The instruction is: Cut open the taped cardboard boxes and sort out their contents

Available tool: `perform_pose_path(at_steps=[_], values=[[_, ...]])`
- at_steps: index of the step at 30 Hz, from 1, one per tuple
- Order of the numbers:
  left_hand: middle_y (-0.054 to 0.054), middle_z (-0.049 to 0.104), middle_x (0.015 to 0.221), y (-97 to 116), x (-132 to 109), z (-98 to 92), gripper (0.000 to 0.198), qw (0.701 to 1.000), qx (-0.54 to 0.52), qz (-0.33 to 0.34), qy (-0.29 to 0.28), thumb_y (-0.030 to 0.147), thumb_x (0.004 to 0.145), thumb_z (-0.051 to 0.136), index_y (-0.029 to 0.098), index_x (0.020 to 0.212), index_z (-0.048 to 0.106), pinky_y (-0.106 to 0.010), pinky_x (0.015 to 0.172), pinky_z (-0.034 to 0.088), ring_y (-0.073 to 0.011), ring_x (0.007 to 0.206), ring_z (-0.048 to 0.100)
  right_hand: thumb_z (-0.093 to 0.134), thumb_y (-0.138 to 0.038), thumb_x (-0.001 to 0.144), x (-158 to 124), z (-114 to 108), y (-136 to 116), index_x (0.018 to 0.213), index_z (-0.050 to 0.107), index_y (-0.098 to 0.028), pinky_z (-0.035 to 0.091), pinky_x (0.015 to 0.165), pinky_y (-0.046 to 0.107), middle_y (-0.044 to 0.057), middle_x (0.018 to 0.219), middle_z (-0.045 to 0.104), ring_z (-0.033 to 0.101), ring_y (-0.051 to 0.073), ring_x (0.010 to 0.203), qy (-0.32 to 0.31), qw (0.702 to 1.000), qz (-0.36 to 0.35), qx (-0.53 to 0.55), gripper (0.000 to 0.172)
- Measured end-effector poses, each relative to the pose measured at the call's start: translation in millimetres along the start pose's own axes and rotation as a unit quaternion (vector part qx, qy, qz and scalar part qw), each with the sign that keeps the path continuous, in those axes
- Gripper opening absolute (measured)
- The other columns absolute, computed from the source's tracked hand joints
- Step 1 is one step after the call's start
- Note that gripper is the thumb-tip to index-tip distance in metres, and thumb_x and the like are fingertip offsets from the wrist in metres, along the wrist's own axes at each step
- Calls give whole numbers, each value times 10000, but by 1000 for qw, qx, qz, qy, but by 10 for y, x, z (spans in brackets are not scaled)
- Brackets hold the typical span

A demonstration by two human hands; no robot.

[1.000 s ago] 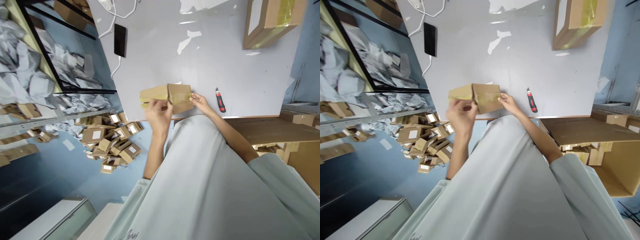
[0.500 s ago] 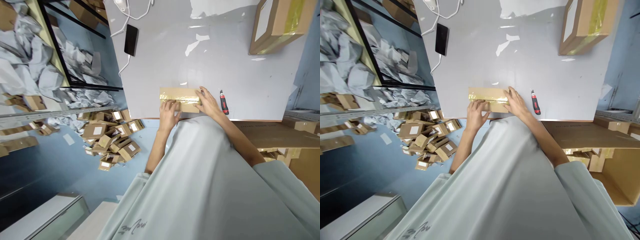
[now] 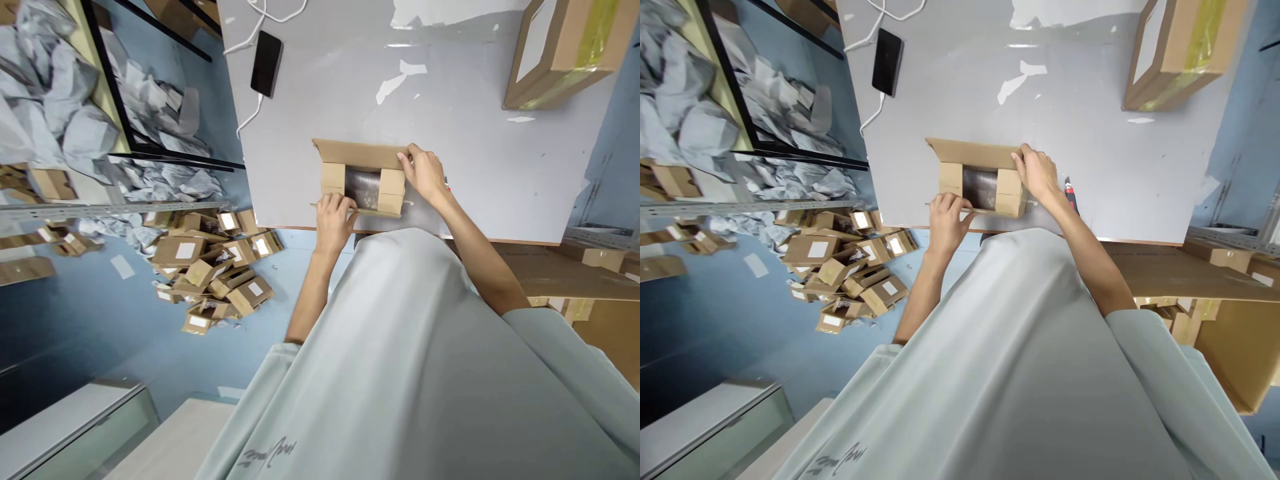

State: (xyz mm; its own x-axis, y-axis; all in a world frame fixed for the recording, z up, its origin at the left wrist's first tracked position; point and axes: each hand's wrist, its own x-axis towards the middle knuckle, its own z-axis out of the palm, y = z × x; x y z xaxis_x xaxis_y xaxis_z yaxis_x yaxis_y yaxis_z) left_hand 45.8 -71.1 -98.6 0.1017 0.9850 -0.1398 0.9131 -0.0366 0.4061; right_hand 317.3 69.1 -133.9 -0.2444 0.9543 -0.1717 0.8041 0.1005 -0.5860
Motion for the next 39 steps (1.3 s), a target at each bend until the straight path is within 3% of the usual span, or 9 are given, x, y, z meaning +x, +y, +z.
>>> perform_pose_path(at_steps=[3,9,13,15,20,23,27,34,39], values=[[-132,742,1061,89,-107,65,211,1000,8,10,20,145,1070,589,250,978,747,-550,1033,516,-360,1102,656,265,-666,1220,102,-37,178,1385,672,-227,576,1109,574,129,1168,781,726,380,1262,30,999,11,8,622],[-126,762,1132,523,-168,318,273,998,-26,50,-6,95,1084,547,245,1036,770,-470,961,528,-323,1080,651,239,-730,1199,143,-197,420,1419,641,-210,594,1079,550,127,1183,777,764,351,1192,67,997,17,23,693],[-122,752,1193,693,-141,283,91,994,-79,64,-47,272,1080,725,233,1140,780,-457,1050,559,-320,1161,668,310,-625,1212,-49,-228,292,1423,631,-209,607,1050,518,135,1189,789,794,323,1108,84,994,65,14,566],[-121,757,1212,716,-106,206,210,990,-104,75,-66,411,1089,751,226,1182,786,-454,1095,564,-317,1187,683,350,-521,1209,-220,-228,130,1390,645,-226,614,1026,482,122,1167,803,802,309,1082,87,993,82,22,455],[-127,779,1154,686,138,67,420,980,-128,75,-130,419,1216,451,198,1173,805,-433,1055,595,-298,1116,747,494,-239,1073,-625,-173,-378,1250,712,-268,613,940,381,59,1105,840,812,261,1001,22,995,68,74,282],[-169,788,1259,628,334,75,331,982,-86,40,-163,297,1178,504,159,1304,778,-444,1083,600,-322,1173,775,589,-187,1004,-701,-117,-595,1158,761,-265,604,926,378,55,1087,860,821,277,1022,-38,995,64,67,244],[-262,737,1453,580,443,104,349,979,-26,-5,-204,246,1132,580,94,1408,731,-489,1168,590,-380,1310,773,574,-199,1060,-650,-121,-699,1227,782,-278,591,956,399,71,1238,874,809,323,1177,-90,995,40,2,277],[-333,513,1743,504,194,52,539,995,-16,-21,-93,312,1065,743,77,1540,648,-641,1351,447,-487,1678,469,469,-172,1139,-623,-208,-737,1452,718,-166,582,1017,425,238,1479,753,798,361,1217,-216,964,-49,-145,400],[-313,510,1756,239,180,-123,601,996,18,-44,-80,323,1034,803,80,1557,632,-654,1386,393,-475,1710,414,466,-247,1171,-787,-308,-856,1624,595,-136,615,976,418,264,1609,627,797,352,1195,-212,956,-57,-196,484]])
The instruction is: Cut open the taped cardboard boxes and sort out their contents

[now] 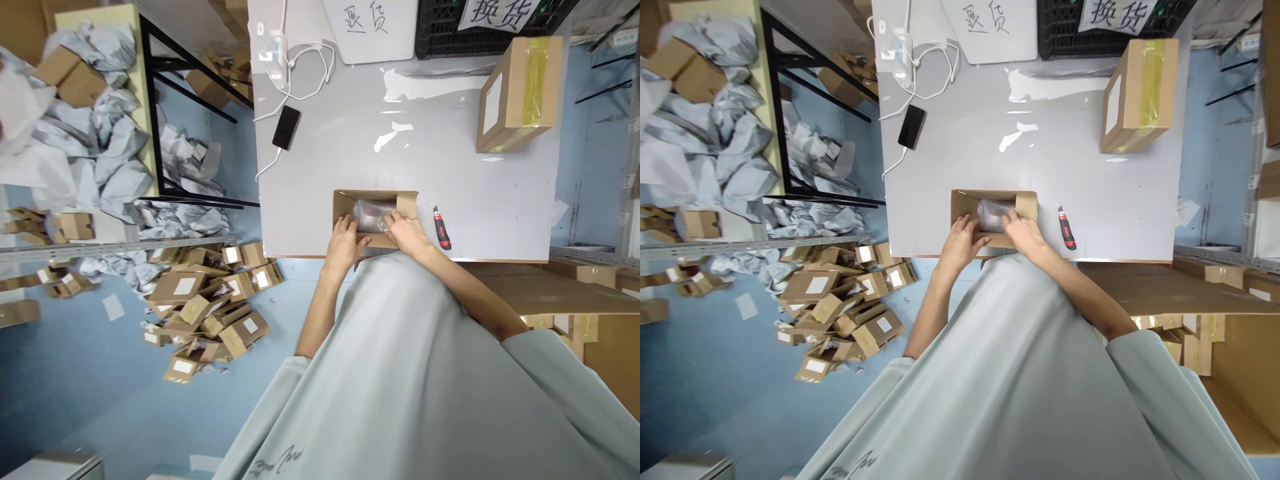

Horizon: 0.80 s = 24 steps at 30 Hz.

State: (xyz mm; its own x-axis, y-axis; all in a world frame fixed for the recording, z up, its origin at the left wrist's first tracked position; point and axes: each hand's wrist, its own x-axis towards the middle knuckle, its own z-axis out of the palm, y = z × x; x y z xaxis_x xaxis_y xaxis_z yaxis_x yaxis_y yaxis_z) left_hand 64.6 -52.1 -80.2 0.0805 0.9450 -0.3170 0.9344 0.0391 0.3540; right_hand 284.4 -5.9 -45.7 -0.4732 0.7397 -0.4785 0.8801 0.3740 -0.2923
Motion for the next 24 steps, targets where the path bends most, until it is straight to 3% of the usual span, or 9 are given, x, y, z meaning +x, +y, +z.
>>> perform_pose_path(at_steps=[5,9,12,17,21,24], values=[[-269,558,1725,2,186,-138,628,998,51,7,-39,278,1016,818,84,1582,625,-540,1377,432,-407,1651,491,540,-393,1170,-294,-21,118,1792,382,-120,639,995,440,291,1655,550,750,361,1245,59,996,68,5,698],[-233,538,1739,318,471,-84,705,993,77,54,-73,215,989,821,114,1645,583,-504,1325,488,-400,1603,531,745,-480,1072,-389,140,327,1826,316,-130,643,1057,543,294,1570,576,648,436,1373,118,986,106,44,936],[-223,592,1666,591,746,30,633,983,102,91,-122,181,1020,755,138,1630,592,-462,1224,568,-372,1495,638,849,-467,1004,-388,287,403,1835,298,-143,641,1081,573,273,1539,569,617,442,1392,135,982,115,70,1048],[-248,749,1441,876,1177,228,569,953,194,116,-204,132,1056,655,128,1622,594,-452,1132,601,-364,1348,752,883,-420,979,-379,401,373,1834,301,-156,639,1091,562,265,1551,536,568,439,1429,144,976,126,100,1067],[-232,791,1407,948,1373,373,560,935,222,148,-233,106,1086,582,183,1640,621,-462,1148,591,-355,1336,770,877,-354,989,-403,369,337,1823,339,-154,624,1112,524,263,1570,535,569,417,1421,131,976,131,112,1012],[-252,789,1411,947,1431,483,474,924,245,157,-249,78,1096,522,142,1519,727,-464,1163,577,-353,1348,763,863,-353,1008,-419,332,324,1818,342,-113,613,1129,520,274,1579,541,578,410,1412,118,980,127,99,993]])
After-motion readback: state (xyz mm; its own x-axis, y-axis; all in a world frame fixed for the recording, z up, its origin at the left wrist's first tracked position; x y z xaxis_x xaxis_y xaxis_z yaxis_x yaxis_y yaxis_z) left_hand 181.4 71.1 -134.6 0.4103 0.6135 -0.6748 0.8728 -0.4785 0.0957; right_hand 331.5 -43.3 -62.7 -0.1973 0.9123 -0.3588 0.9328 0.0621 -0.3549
